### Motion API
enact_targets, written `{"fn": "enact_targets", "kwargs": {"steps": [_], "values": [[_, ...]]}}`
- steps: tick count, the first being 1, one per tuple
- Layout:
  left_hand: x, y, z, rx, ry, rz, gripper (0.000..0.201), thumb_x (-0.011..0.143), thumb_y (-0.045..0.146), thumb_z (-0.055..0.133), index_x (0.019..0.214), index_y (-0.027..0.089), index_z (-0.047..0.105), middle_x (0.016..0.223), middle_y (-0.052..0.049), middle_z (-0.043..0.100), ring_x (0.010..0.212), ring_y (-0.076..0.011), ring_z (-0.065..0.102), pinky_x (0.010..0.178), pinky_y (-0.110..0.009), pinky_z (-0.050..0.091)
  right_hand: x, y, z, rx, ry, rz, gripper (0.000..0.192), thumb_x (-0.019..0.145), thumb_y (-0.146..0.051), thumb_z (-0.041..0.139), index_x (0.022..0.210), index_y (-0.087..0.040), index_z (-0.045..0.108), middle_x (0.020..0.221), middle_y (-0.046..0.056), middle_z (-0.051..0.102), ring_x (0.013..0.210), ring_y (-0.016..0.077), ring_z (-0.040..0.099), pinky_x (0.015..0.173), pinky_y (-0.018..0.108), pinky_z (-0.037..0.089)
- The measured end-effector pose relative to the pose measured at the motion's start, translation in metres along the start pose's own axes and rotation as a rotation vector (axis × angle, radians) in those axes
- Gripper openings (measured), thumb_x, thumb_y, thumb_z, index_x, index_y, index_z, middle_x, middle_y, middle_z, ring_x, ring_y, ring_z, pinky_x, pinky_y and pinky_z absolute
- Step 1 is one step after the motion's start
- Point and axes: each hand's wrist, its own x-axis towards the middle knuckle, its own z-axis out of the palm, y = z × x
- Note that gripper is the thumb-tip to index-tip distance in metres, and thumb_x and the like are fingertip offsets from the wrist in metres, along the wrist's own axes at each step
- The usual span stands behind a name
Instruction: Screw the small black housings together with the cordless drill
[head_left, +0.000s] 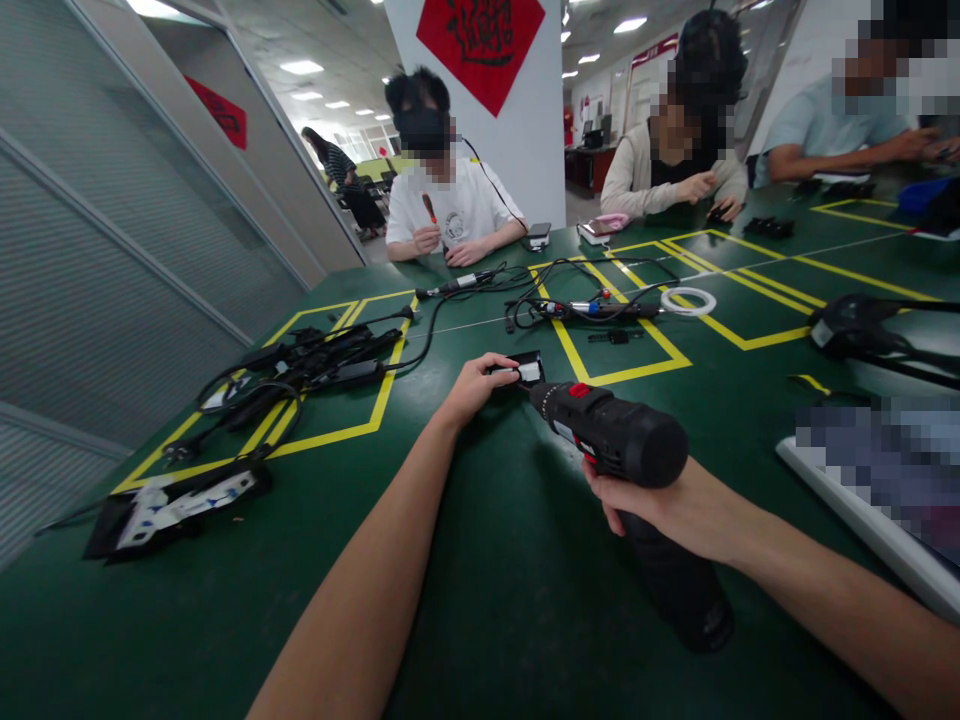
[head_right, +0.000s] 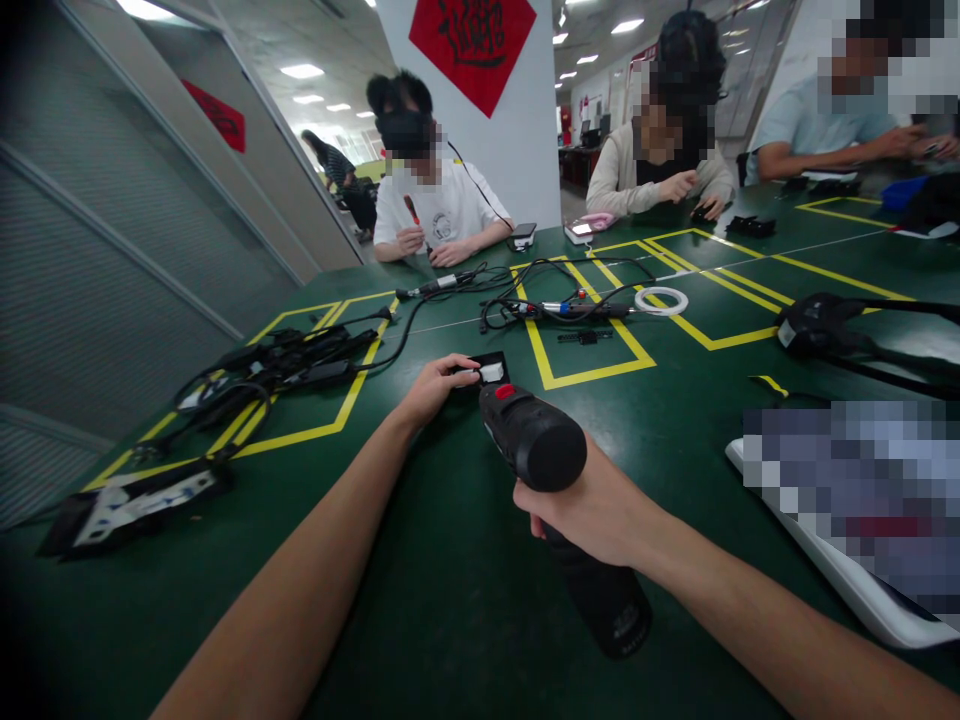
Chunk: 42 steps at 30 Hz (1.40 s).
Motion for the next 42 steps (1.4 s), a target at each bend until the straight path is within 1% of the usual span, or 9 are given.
{"fn": "enact_targets", "kwargs": {"steps": [4, 6, 10, 12, 17, 27, 35, 39, 42], "values": [[0.0001, 0.0008, 0.0002, -0.003, -0.011, -0.004, 0.032, 0.064, 0.036, 0.071, 0.091, 0.019, 0.069, 0.103, -0.004, 0.066, 0.098, -0.0213, 0.058, 0.09, -0.033, 0.041, 0.0003, -0.0027, 0.0003, 0.009, 0.001, -0.023, 0.015, 0.078, -0.017, 0.058, 0.092, -0.019, 0.053, 0.065, -0.003, 0.058, 0.056, 0.0137, 0.058, 0.059, 0.028, 0.046], [-0.0002, 0.001, 0.0003, -0.008, -0.015, -0.007, 0.032, 0.065, 0.036, 0.071, 0.092, 0.019, 0.069, 0.103, -0.004, 0.066, 0.097, -0.0211, 0.058, 0.089, -0.033, 0.041, 0.0005, -0.0028, 0.0001, 0.006, -0.007, -0.042, 0.014, 0.078, -0.018, 0.058, 0.091, -0.019, 0.053, 0.065, -0.003, 0.058, 0.056, 0.0137, 0.058, 0.059, 0.028, 0.046], [-0.001, 0.001, 0.0001, -0.009, -0.014, -0.008, 0.032, 0.065, 0.037, 0.071, 0.092, 0.02, 0.069, 0.103, -0.004, 0.066, 0.097, -0.0211, 0.058, 0.089, -0.033, 0.041, 0.001, 0.0, -0.0006, 0.016, -0.007, -0.033, 0.017, 0.078, -0.019, 0.06, 0.094, -0.019, 0.053, 0.072, -0.002, 0.06, 0.057, 0.0134, 0.059, 0.061, 0.029, 0.047], [-0.0011, 0.0008, -0.0001, -0.008, -0.015, -0.002, 0.032, 0.065, 0.037, 0.071, 0.092, 0.02, 0.069, 0.104, -0.004, 0.066, 0.098, -0.0211, 0.058, 0.089, -0.033, 0.041, 0.0009, 0.0012, -0.0008, 0.012, -0.007, -0.037, 0.015, 0.079, -0.019, 0.059, 0.092, -0.019, 0.054, 0.074, -0.001, 0.061, 0.058, 0.0131, 0.059, 0.062, 0.029, 0.047], [-0.0011, 0.0004, -0.0004, 0.0, -0.012, 0.003, 0.033, 0.065, 0.038, 0.071, 0.092, 0.02, 0.069, 0.105, -0.004, 0.066, 0.099, -0.0218, 0.058, 0.09, -0.034, 0.041, 0.0003, 0.0012, -0.0003, -0.007, -0.007, -0.045, 0.012, 0.079, -0.02, 0.058, 0.09, -0.019, 0.054, 0.069, -0.002, 0.06, 0.058, 0.014, 0.059, 0.061, 0.029, 0.047], [-0.0021, 0.0038, 0.001, 0.0, 0.002, -0.015, 0.033, 0.063, 0.037, 0.071, 0.091, 0.02, 0.069, 0.106, -0.005, 0.066, 0.099, -0.0222, 0.058, 0.091, -0.035, 0.041, -0.001, -0.0021, -0.0006, 0.036, 0.002, -0.027, 0.017, 0.077, -0.019, 0.06, 0.093, -0.018, 0.054, 0.073, 0.0, 0.061, 0.058, 0.0137, 0.059, 0.062, 0.029, 0.048], [-0.0002, -0.0013, 0.0005, -0.032, -0.011, -0.005, 0.032, 0.063, 0.038, 0.072, 0.09, 0.02, 0.069, 0.1, -0.004, 0.066, 0.094, -0.0211, 0.058, 0.088, -0.035, 0.042, -0.002, -0.0053, 0.0009, -0.008, 0.011, 0.006, 0.012, 0.076, -0.018, 0.057, 0.089, -0.018, 0.055, 0.064, -0.002, 0.059, 0.056, 0.0139, 0.058, 0.062, 0.029, 0.047], [0.0001, -0.0015, 0.0002, -0.032, -0.017, 0.002, 0.032, 0.064, 0.037, 0.071, 0.091, 0.019, 0.069, 0.101, -0.004, 0.066, 0.095, -0.0208, 0.058, 0.088, -0.034, 0.042, -0.0016, -0.0037, 0.0009, 0.004, 0.011, -0.013, 0.014, 0.076, -0.018, 0.058, 0.09, -0.019, 0.055, 0.071, -0.001, 0.061, 0.057, 0.0132, 0.058, 0.062, 0.029, 0.047], [-0.0003, -0.0001, 0.0003, -0.024, -0.012, 0.003, 0.032, 0.064, 0.037, 0.071, 0.091, 0.019, 0.069, 0.103, -0.004, 0.066, 0.096, -0.021, 0.058, 0.088, -0.034, 0.042, -0.0003, -0.0022, 0.0003, 0.014, 0.005, -0.026, 0.016, 0.077, -0.018, 0.058, 0.092, -0.019, 0.054, 0.072, -0.001, 0.061, 0.058, 0.0135, 0.059, 0.061, 0.028, 0.047]]}}
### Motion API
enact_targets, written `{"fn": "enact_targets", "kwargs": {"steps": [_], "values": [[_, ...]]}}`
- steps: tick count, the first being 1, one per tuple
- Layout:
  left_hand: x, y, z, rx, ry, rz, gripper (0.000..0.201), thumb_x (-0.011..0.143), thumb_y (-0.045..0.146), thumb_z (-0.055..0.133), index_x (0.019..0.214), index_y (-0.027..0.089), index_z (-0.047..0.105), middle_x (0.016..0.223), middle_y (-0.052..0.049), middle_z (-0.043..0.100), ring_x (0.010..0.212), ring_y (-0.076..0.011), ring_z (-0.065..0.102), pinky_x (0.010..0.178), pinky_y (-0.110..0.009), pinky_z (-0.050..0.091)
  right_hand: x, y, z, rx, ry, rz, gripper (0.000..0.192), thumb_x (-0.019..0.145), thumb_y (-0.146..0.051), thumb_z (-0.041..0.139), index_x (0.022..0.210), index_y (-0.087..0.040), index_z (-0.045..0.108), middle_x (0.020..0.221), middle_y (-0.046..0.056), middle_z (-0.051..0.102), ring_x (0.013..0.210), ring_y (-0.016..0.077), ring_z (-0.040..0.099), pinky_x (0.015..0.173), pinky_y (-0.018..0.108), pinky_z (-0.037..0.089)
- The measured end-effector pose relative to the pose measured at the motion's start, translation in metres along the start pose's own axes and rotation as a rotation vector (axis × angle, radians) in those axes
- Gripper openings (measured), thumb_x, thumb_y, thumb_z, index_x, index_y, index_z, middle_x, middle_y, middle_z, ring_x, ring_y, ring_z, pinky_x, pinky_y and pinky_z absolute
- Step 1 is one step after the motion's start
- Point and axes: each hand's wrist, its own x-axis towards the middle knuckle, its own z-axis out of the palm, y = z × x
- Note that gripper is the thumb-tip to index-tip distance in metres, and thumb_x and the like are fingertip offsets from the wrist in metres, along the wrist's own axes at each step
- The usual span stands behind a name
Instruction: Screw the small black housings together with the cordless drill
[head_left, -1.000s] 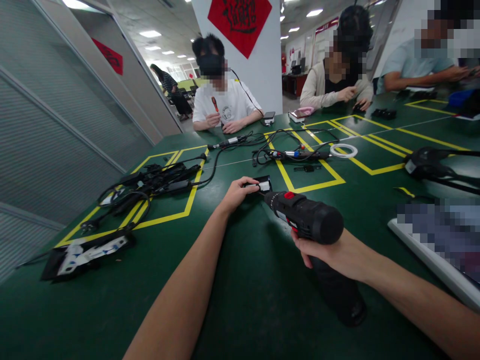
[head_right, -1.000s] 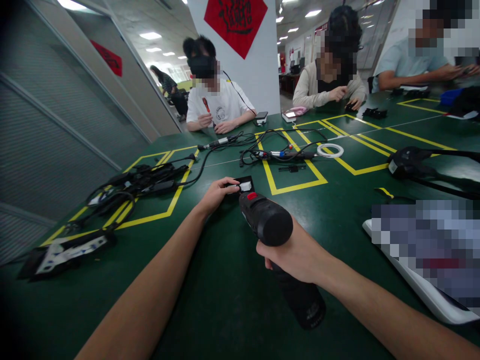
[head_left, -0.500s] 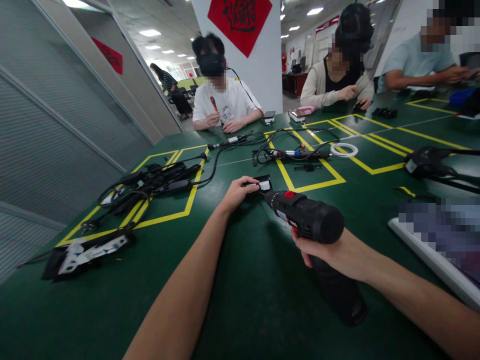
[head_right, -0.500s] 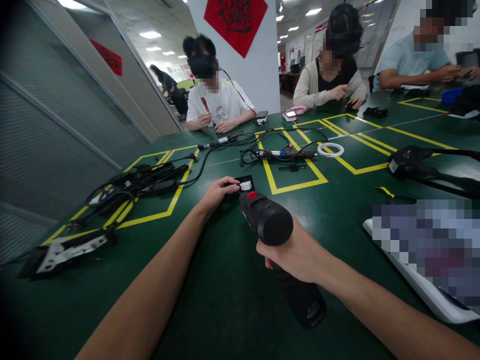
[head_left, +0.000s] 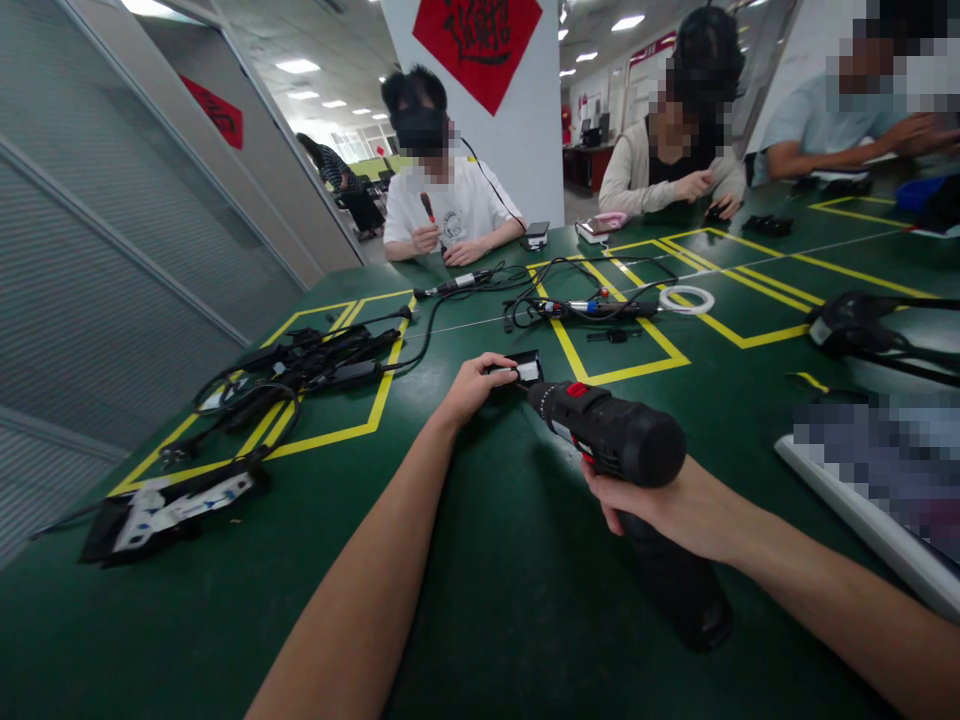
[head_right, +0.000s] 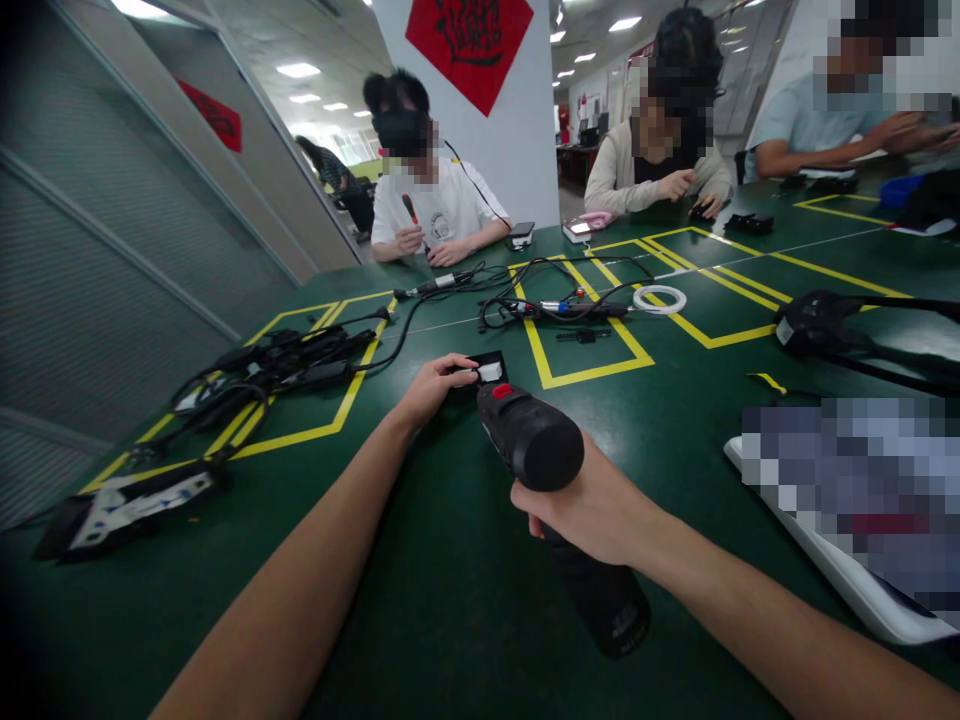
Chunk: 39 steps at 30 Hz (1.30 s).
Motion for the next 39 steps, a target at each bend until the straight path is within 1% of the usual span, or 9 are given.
{"fn": "enact_targets", "kwargs": {"steps": [5, 9, 14, 19, 26, 33, 39], "values": [[-0.0011, 0.0013, 0.0002, 0.009, 0.004, -0.014, 0.033, 0.064, 0.037, 0.071, 0.091, 0.019, 0.069, 0.104, -0.005, 0.065, 0.098, -0.0215, 0.058, 0.089, -0.034, 0.042, 0.0007, 0.0021, -0.0004, 0.007, -0.004, -0.014, 0.013, 0.078, -0.018, 0.058, 0.09, -0.019, 0.054, 0.072, -0.001, 0.061, 0.058, 0.0137, 0.059, 0.061, 0.028, 0.048], [-0.0016, 0.0024, 0.0006, 0.01, 0.004, -0.02, 0.033, 0.064, 0.037, 0.071, 0.092, 0.019, 0.069, 0.105, -0.005, 0.066, 0.099, -0.0215, 0.058, 0.09, -0.033, 0.042, -0.0002, 0.0032, -0.0008, 0.003, -0.019, -0.014, 0.013, 0.078, -0.018, 0.058, 0.091, -0.019, 0.054, 0.066, -0.002, 0.059, 0.058, 0.0144, 0.059, 0.06, 0.028, 0.047], [-0.0009, 0.0024, 0.0003, 0.016, 0.01, -0.026, 0.033, 0.064, 0.037, 0.071, 0.092, 0.019, 0.069, 0.105, -0.005, 0.066, 0.099, -0.0219, 0.058, 0.089, -0.033, 0.042, 0.0001, 0.0014, -0.0002, 0.01, -0.008, -0.013, 0.014, 0.078, -0.018, 0.058, 0.091, -0.019, 0.054, 0.073, -0.001, 0.061, 0.058, 0.0135, 0.059, 0.061, 0.029, 0.048], [0.0002, -0.001, -0.0006, 0.006, -0.008, -0.007, 0.032, 0.065, 0.036, 0.071, 0.092, 0.02, 0.069, 0.105, -0.004, 0.065, 0.099, -0.0218, 0.058, 0.089, -0.034, 0.041, 0.0004, -0.0007, -0.0002, -0.009, -0.017, -0.018, 0.014, 0.078, -0.018, 0.058, 0.092, -0.019, 0.054, 0.065, -0.002, 0.059, 0.058, 0.0146, 0.06, 0.06, 0.028, 0.047], [-0.0003, 0.0012, 0.0006, 0.021, 0.012, -0.022, 0.033, 0.064, 0.036, 0.071, 0.091, 0.019, 0.069, 0.107, -0.005, 0.065, 0.1, -0.0215, 0.058, 0.092, -0.034, 0.041, -0.0001, 0.0017, -0.001, 0.001, -0.006, -0.011, 0.015, 0.077, -0.017, 0.059, 0.092, -0.019, 0.056, 0.071, 0.0, 0.062, 0.058, 0.0139, 0.059, 0.06, 0.028, 0.047], [-0.0005, 0.0, -0.0003, 0.014, 0.002, -0.011, 0.032, 0.065, 0.037, 0.071, 0.092, 0.02, 0.069, 0.107, -0.004, 0.065, 0.099, -0.0213, 0.058, 0.09, -0.033, 0.041, 0.0001, -0.0007, -0.001, -0.015, -0.01, -0.018, 0.01, 0.077, -0.017, 0.057, 0.087, -0.018, 0.055, 0.068, -0.002, 0.06, 0.057, 0.0139, 0.059, 0.06, 0.028, 0.047], [-0.0006, 0.0013, 0.0, 0.015, 0.006, -0.023, 0.033, 0.063, 0.037, 0.071, 0.091, 0.02, 0.069, 0.106, -0.005, 0.065, 0.099, -0.022, 0.058, 0.089, -0.034, 0.041, -0.0002, -0.0003, -0.0007, -0.01, -0.015, -0.021, 0.012, 0.078, -0.018, 0.057, 0.089, -0.019, 0.054, 0.07, -0.002, 0.06, 0.058, 0.0138, 0.059, 0.061, 0.028, 0.047]]}}
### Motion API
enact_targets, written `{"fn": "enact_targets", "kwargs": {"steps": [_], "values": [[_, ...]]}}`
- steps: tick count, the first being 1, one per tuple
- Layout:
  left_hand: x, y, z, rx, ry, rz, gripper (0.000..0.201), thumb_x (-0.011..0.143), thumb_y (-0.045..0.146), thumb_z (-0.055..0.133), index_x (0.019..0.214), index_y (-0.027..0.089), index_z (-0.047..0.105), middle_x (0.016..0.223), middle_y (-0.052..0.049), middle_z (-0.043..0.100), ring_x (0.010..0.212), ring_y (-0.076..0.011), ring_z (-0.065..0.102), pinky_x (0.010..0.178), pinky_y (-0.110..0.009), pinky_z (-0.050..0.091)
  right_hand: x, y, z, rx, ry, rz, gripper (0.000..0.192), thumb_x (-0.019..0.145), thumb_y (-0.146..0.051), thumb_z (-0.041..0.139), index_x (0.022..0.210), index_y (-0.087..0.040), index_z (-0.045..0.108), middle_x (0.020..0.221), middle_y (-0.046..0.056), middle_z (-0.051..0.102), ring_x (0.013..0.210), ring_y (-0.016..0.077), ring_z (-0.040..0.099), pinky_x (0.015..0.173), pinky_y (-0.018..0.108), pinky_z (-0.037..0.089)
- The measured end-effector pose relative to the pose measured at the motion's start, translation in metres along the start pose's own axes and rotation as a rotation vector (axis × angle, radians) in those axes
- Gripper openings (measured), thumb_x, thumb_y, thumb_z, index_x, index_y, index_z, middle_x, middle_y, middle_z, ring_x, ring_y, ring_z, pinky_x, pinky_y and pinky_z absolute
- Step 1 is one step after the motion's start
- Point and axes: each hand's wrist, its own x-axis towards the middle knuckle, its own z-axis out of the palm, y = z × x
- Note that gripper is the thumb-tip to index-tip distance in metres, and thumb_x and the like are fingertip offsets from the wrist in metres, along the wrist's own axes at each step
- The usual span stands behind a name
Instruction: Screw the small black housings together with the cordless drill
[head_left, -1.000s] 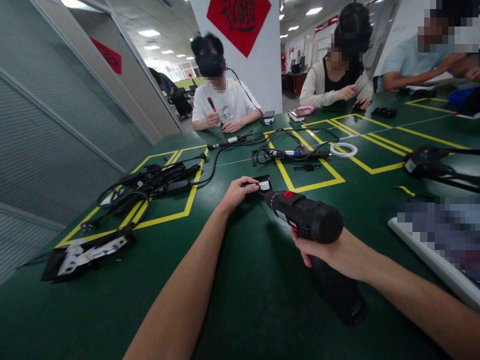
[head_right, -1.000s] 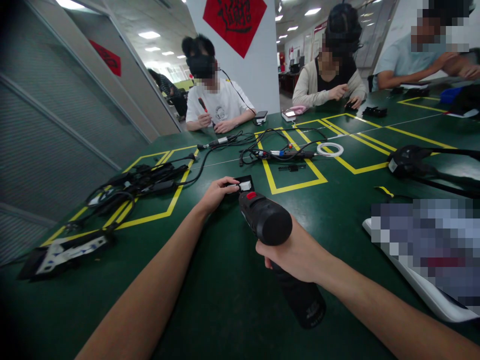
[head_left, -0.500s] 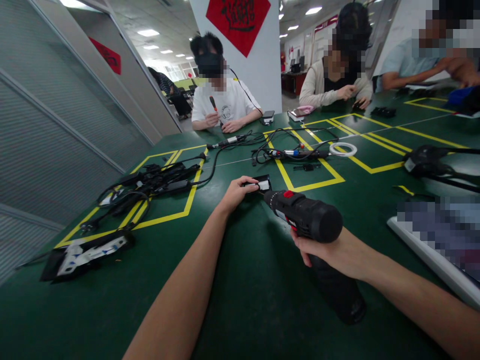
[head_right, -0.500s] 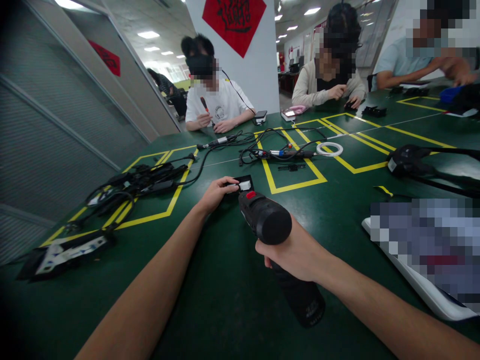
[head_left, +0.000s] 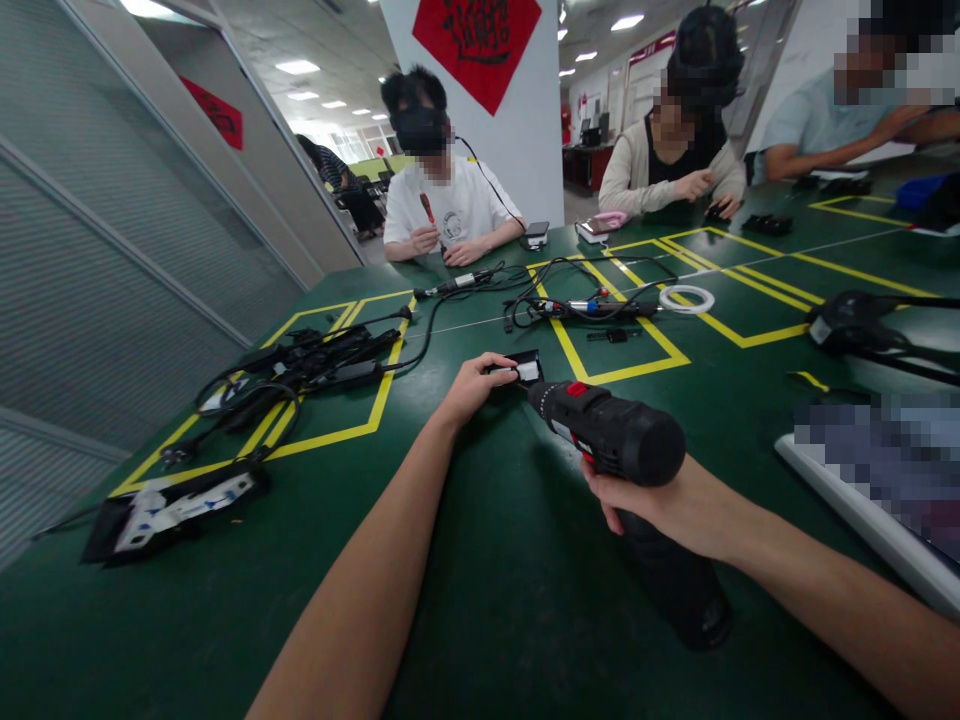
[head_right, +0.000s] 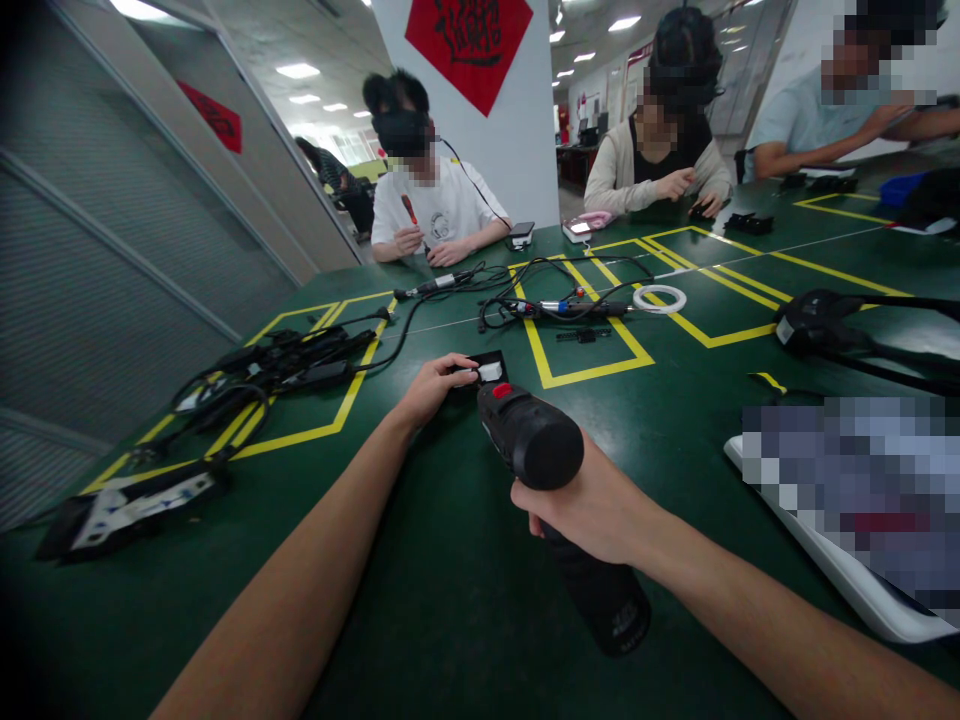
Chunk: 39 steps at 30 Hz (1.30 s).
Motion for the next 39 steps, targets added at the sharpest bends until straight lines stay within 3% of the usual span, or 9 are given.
{"fn": "enact_targets", "kwargs": {"steps": [39], "values": [[0.0007, -0.002, -0.0007, -0.002, -0.002, 0.018, 0.033, 0.064, 0.037, 0.072, 0.092, 0.019, 0.069, 0.106, -0.005, 0.065, 0.099, -0.0225, 0.058, 0.09, -0.035, 0.041, 0.0017, 0.0013, -0.0007, -0.01, 0.001, 0.023, 0.012, 0.078, -0.019, 0.058, 0.09, -0.018, 0.055, 0.066, -0.001, 0.06, 0.058, 0.0143, 0.059, 0.06, 0.029, 0.046]]}}
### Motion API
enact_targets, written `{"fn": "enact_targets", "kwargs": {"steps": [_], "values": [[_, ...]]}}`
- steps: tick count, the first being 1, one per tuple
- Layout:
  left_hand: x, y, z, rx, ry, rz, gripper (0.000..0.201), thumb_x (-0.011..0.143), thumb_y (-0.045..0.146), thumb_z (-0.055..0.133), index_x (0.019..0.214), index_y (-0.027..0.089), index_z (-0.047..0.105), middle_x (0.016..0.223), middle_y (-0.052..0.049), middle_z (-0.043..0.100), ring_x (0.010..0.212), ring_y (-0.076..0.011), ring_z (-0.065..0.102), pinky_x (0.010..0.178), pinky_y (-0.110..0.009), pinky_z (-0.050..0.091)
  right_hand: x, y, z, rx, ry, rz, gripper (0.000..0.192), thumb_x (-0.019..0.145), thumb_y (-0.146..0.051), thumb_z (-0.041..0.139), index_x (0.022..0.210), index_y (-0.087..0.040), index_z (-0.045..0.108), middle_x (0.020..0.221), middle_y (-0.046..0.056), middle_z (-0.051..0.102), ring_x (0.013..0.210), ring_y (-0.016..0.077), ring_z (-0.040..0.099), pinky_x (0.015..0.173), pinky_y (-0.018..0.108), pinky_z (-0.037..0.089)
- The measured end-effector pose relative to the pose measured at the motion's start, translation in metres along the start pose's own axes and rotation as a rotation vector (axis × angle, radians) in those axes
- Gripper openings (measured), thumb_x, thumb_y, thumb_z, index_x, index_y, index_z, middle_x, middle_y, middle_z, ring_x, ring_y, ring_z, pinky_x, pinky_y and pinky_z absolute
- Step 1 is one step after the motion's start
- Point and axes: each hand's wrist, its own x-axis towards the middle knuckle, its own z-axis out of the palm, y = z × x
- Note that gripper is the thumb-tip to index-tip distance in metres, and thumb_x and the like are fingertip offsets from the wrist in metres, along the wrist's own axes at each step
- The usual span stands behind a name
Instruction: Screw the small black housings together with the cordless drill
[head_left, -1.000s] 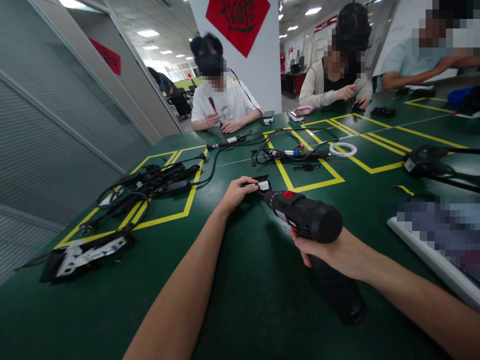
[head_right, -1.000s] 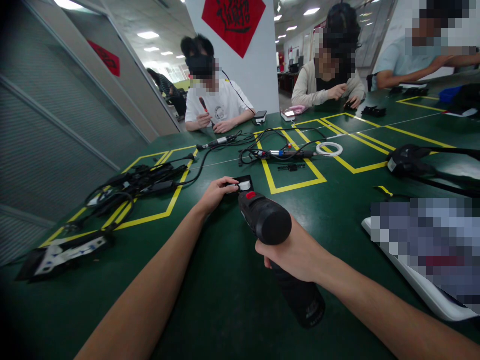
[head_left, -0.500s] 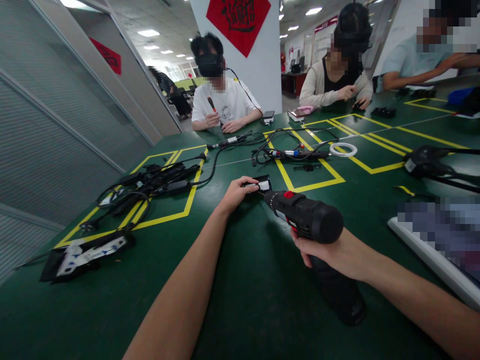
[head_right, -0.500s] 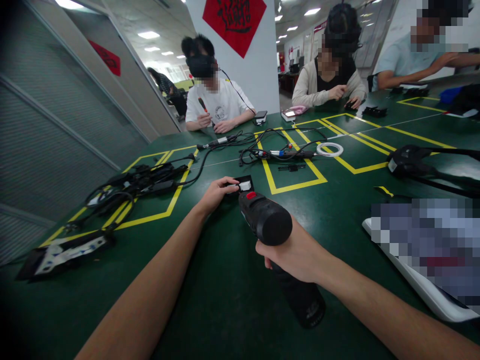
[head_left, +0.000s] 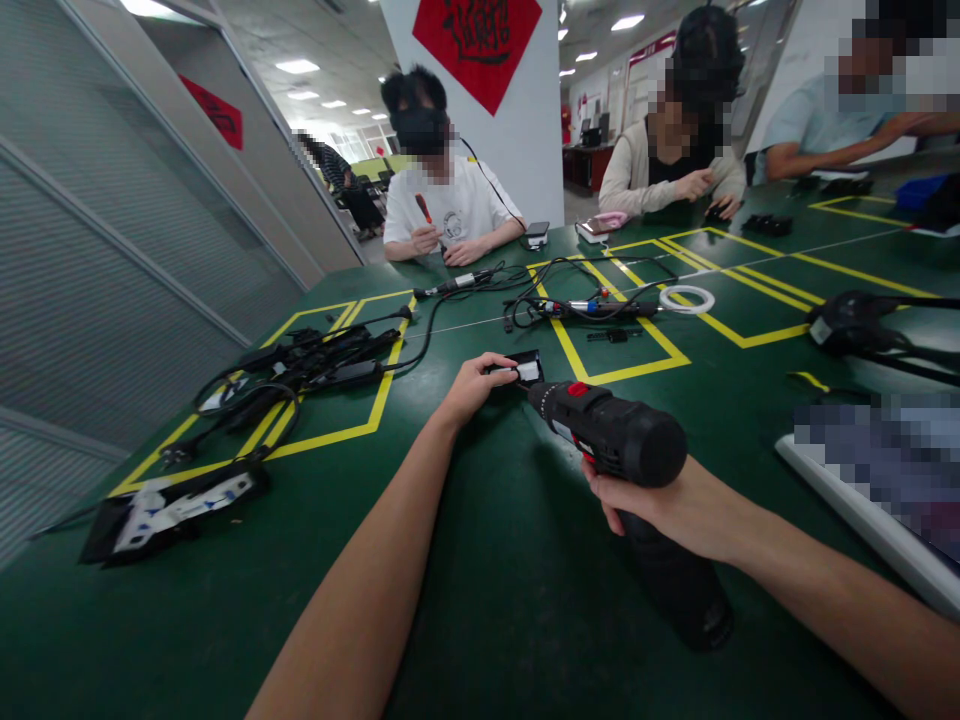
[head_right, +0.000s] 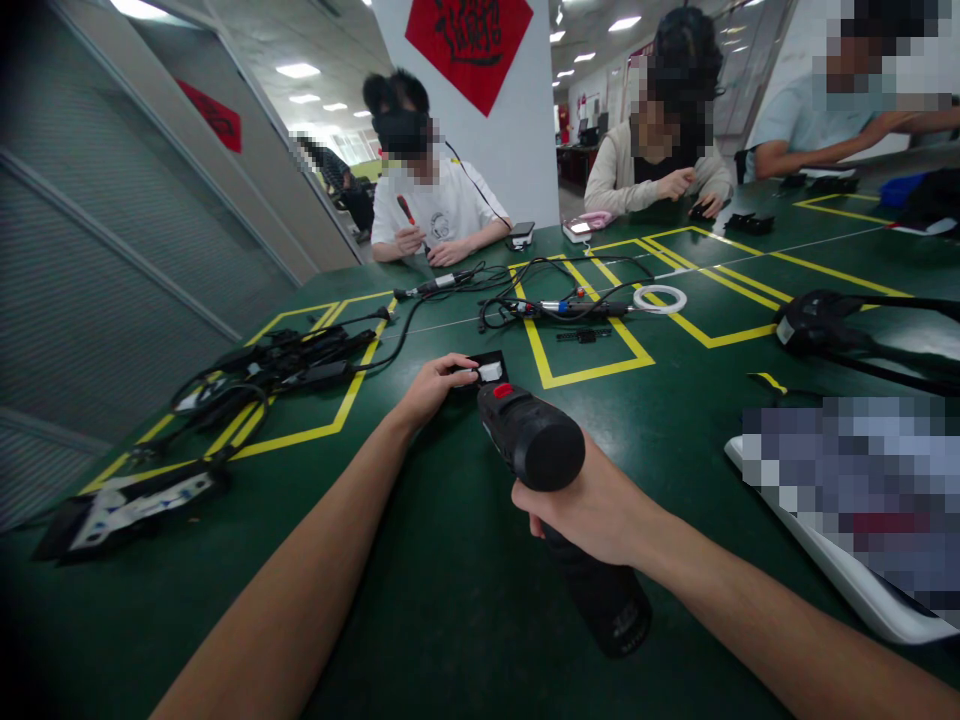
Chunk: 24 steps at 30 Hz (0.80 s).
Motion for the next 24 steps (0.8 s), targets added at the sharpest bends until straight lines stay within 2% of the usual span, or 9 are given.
{"fn": "enact_targets", "kwargs": {"steps": [10, 24], "values": [[0.0002, -0.0011, 0.0003, -0.003, 0.007, 0.021, 0.031, 0.064, 0.037, 0.072, 0.09, 0.02, 0.07, 0.104, -0.005, 0.066, 0.099, -0.0224, 0.058, 0.092, -0.035, 0.041, -0.0018, -0.0028, 0.0018, 0.022, 0.016, -0.012, 0.013, 0.076, -0.017, 0.058, 0.089, -0.018, 0.054, 0.075, 0.0, 0.059, 0.057, 0.0134, 0.058, 0.061, 0.03, 0.048], [-0.0012, 0.0022, 0.0006, 0.005, 0.003, -0.012, 0.034, 0.064, 0.038, 0.072, 0.092, 0.02, 0.069, 0.105, -0.005, 0.066, 0.1, -0.0227, 0.058, 0.091, -0.035, 0.042, 0.0001, 0.003, -0.0002, 0.02, 0.008, -0.021, 0.013, 0.077, -0.018, 0.058, 0.09, -0.018, 0.056, 0.072, -0.001, 0.061, 0.058, 0.0137, 0.059, 0.06, 0.028, 0.048]]}}
